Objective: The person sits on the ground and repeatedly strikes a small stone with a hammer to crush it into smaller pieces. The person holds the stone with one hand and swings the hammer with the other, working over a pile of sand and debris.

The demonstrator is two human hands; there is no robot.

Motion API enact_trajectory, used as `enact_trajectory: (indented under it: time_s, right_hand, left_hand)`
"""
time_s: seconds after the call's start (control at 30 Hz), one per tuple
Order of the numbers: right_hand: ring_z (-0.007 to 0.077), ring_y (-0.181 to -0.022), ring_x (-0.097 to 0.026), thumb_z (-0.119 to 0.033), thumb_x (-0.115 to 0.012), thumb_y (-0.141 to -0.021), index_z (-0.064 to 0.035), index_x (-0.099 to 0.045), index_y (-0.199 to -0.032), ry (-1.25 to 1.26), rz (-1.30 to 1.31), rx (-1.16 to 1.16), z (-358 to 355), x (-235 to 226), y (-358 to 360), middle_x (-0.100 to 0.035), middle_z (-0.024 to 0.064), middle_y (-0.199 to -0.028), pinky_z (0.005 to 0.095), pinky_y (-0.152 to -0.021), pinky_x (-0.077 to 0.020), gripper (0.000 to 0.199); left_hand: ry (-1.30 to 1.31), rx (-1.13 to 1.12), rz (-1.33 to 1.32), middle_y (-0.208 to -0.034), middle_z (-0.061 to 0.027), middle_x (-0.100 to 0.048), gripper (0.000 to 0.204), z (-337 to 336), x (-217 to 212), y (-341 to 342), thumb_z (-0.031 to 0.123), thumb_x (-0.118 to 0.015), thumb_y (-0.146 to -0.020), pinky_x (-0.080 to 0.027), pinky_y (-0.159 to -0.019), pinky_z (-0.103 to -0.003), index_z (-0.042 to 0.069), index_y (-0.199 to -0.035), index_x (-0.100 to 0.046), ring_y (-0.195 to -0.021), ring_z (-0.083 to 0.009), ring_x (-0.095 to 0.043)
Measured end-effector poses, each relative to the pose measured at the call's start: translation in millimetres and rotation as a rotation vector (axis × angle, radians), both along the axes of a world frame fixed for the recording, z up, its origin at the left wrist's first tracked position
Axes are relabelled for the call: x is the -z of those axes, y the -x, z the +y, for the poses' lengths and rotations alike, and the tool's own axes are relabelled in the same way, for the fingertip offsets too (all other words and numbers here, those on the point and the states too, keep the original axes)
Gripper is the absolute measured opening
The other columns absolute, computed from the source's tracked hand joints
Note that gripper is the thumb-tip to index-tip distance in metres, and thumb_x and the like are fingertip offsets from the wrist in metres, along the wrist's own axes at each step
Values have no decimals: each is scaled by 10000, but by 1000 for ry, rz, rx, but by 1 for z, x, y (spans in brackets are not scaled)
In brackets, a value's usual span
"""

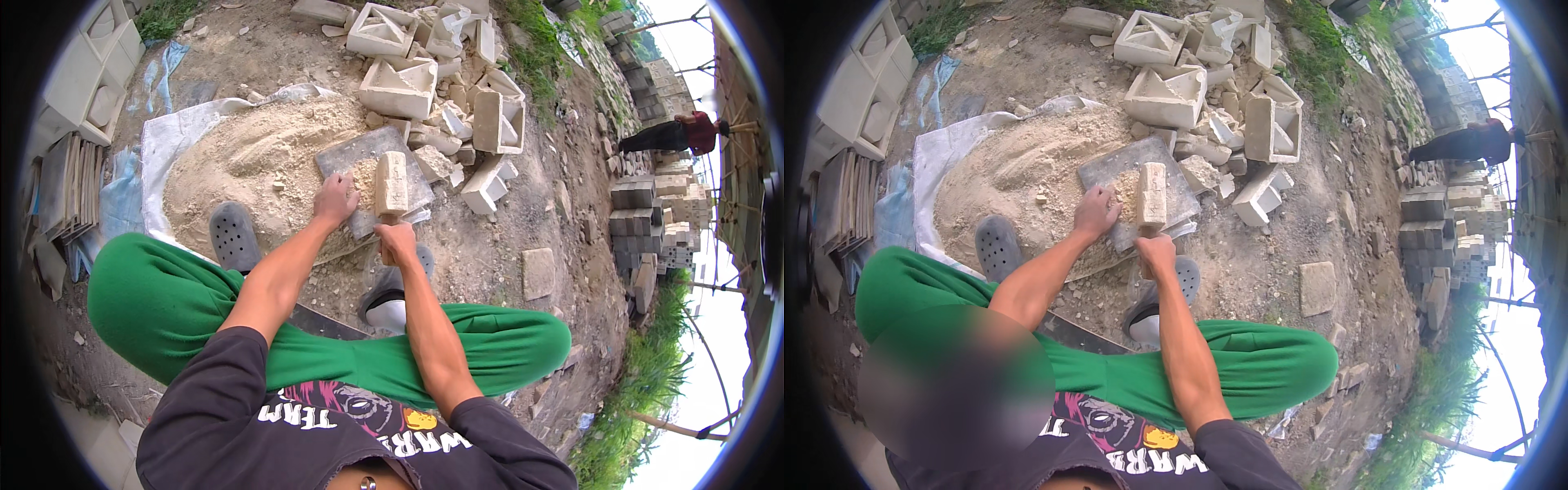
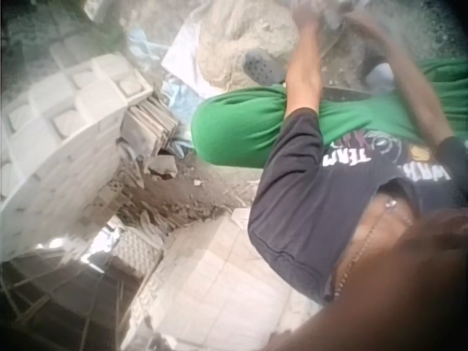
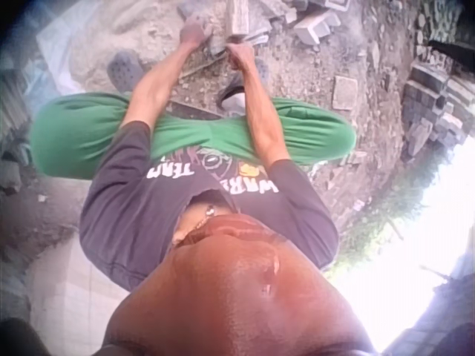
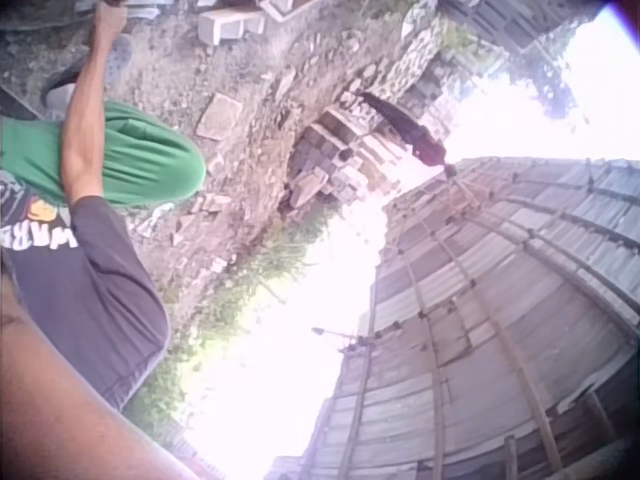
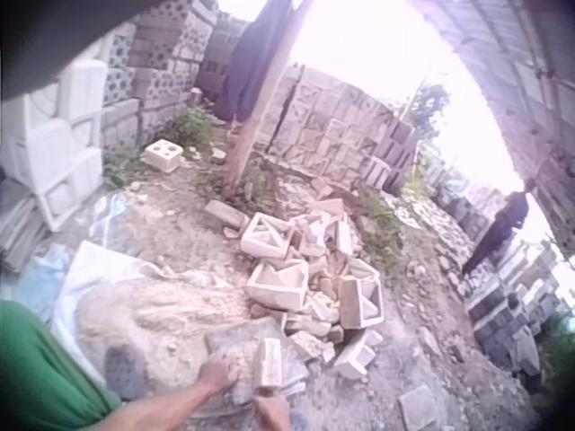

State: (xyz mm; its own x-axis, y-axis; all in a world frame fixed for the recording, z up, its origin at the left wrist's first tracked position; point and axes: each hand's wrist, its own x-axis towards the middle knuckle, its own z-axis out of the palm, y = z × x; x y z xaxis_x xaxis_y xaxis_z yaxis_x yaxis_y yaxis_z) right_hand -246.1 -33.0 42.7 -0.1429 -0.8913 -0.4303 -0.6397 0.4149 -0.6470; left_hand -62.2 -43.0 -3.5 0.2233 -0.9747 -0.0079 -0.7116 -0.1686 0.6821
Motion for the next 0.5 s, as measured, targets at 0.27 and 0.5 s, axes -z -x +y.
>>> enact_trajectory:
  time_s: [0.27,0.5]
  right_hand:
    - [189,-535,-665,-244,-770,-759,30,-660,-798,223,-100,63,-10,-8,-1,-669,81,-653,331,-513,-525,298]
    - [285,-700,-736,-300,-757,-703,50,-724,-976,-305,-94,61,-10,-18,-6,-744,177,-824,383,-686,-572,446]
  left_hand:
    - [79,99,-94,-1076,-98,-580,408,4,6,3,303,-653,-899,-477,-883,-436,118,-1262,-659,-1032,-297,-579]
    - [19,53,-71,-962,-107,-617,217,-10,0,6,257,-631,-938,-511,-809,-450,125,-1079,-728,-916,-306,-631]
